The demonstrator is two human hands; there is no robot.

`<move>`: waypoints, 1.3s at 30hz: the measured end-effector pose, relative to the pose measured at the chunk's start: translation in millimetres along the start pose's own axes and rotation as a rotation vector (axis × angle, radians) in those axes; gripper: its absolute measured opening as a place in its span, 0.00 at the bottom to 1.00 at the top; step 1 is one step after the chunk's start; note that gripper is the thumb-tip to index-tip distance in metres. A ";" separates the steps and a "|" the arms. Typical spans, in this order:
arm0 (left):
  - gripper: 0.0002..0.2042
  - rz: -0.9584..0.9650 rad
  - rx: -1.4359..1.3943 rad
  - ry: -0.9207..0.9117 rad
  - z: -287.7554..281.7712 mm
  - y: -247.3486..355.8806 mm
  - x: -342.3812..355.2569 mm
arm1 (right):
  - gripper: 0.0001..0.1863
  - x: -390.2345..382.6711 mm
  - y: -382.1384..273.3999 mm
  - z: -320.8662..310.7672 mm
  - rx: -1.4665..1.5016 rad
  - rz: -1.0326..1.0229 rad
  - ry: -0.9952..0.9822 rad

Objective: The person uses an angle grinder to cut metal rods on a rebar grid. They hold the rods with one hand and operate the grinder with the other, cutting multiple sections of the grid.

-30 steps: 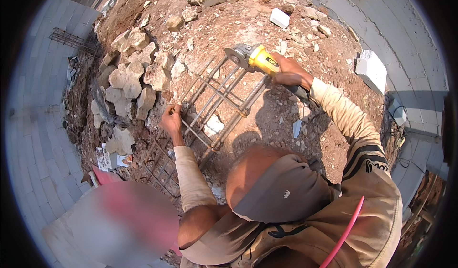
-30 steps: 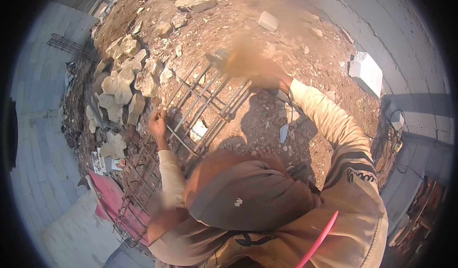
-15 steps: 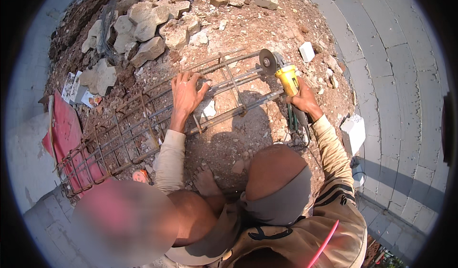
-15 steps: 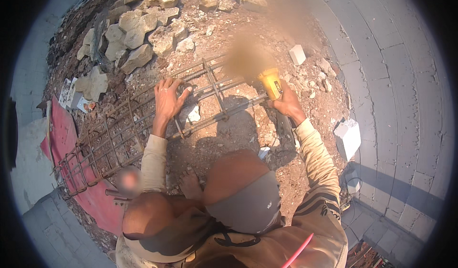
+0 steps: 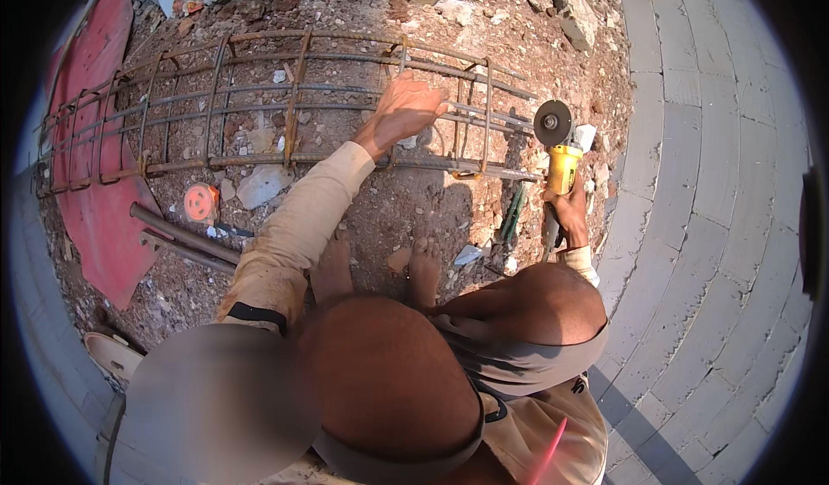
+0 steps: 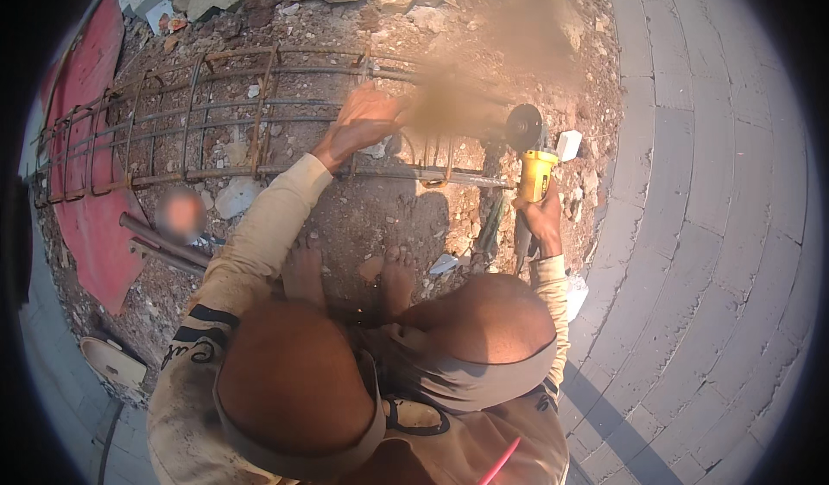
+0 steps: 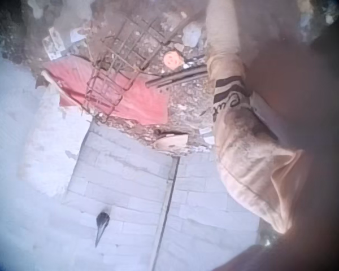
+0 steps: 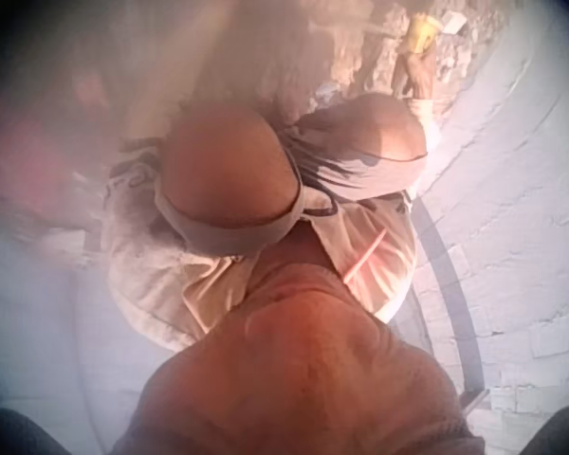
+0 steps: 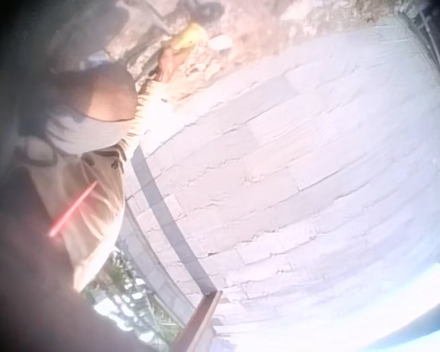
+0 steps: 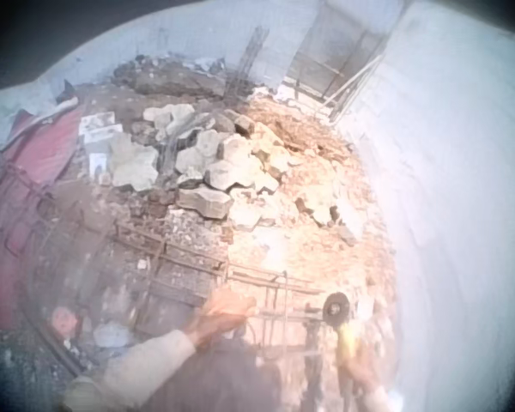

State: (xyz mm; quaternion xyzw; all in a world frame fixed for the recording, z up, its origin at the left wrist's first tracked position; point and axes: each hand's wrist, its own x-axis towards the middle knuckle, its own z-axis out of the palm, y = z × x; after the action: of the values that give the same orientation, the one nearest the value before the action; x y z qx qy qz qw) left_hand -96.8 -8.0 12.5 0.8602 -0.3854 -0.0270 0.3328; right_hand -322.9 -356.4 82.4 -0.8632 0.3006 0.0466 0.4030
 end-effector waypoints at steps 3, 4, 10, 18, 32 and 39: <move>0.11 -0.069 0.040 -0.073 3.9 0.0 -1.7 | 0.39 -3.2 -6.8 1.7 -0.010 0.005 -0.017; 0.12 -0.083 0.036 -0.095 1.9 2.3 0.6 | 0.39 -0.2 -0.9 -0.5 0.016 0.004 -0.021; 0.08 -0.057 0.070 -0.098 2.7 -1.3 2.3 | 0.37 4.9 9.7 1.0 0.080 -0.047 -0.045; 0.13 -0.084 0.076 -0.144 2.7 2.0 5.6 | 0.37 6.1 15.7 -3.7 0.040 -0.061 -0.038; 0.13 -0.090 0.105 -0.156 5.8 -2.3 2.8 | 0.38 7.0 10.6 -0.1 -0.024 -0.008 -0.025; 0.12 -0.064 0.099 -0.122 11.4 -2.6 3.6 | 0.40 11.0 28.5 -7.4 -0.074 -0.056 0.010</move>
State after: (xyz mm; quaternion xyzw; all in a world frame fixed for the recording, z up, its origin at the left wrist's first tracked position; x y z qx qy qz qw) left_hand -96.1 -15.5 2.9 0.8843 -0.3781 -0.0710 0.2648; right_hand -331.0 -381.1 64.7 -0.8858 0.2762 0.0421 0.3706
